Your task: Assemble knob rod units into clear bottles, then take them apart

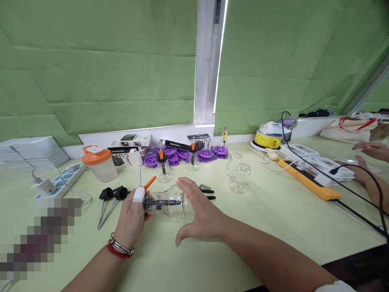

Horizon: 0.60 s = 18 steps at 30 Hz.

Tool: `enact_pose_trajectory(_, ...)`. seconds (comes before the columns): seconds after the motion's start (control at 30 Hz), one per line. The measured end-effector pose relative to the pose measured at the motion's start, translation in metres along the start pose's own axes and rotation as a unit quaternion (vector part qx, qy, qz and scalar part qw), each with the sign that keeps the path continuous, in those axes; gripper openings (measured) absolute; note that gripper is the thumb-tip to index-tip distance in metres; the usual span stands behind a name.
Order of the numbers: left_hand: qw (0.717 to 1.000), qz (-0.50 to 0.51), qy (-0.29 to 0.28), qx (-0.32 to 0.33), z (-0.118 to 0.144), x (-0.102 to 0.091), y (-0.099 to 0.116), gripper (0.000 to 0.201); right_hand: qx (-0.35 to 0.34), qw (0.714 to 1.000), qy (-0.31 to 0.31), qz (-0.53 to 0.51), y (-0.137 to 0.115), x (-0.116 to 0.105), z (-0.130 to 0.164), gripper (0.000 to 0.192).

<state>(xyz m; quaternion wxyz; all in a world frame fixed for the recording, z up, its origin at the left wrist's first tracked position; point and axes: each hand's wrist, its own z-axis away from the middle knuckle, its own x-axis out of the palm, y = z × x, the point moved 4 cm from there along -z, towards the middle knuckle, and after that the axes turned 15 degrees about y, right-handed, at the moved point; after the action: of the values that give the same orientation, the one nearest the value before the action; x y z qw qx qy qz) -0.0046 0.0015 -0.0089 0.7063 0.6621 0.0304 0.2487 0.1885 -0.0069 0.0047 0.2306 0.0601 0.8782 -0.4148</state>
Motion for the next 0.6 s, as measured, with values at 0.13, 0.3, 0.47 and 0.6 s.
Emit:
enact_pose_trajectory(0.13, 0.983, -0.136, 0.048, 0.111, -0.002, -0.002, 0.002, 0.031, 0.215, 0.957, -0.104, -0.165, 0.013, 0.009, 0.003, 0.064)
enact_pose_trajectory(0.3, 0.976, -0.185, 0.057, 0.101, -0.005, -0.003, -0.003, 0.037, -0.008, 0.999, -0.049, -0.010, -0.005, -0.008, -0.002, 0.062)
enact_pose_trajectory(0.47, 0.966, -0.207, 0.011, 0.156, 0.000, 0.004, -0.001, 0.033, 0.286, 0.940, -0.063, -0.174, 0.017, 0.005, 0.001, 0.070)
enact_pose_trajectory(0.6, 0.962, -0.226, 0.002, 0.154, 0.001, 0.006, -0.001, 0.034, 0.178, 0.982, -0.048, -0.034, 0.014, 0.000, 0.000, 0.072)
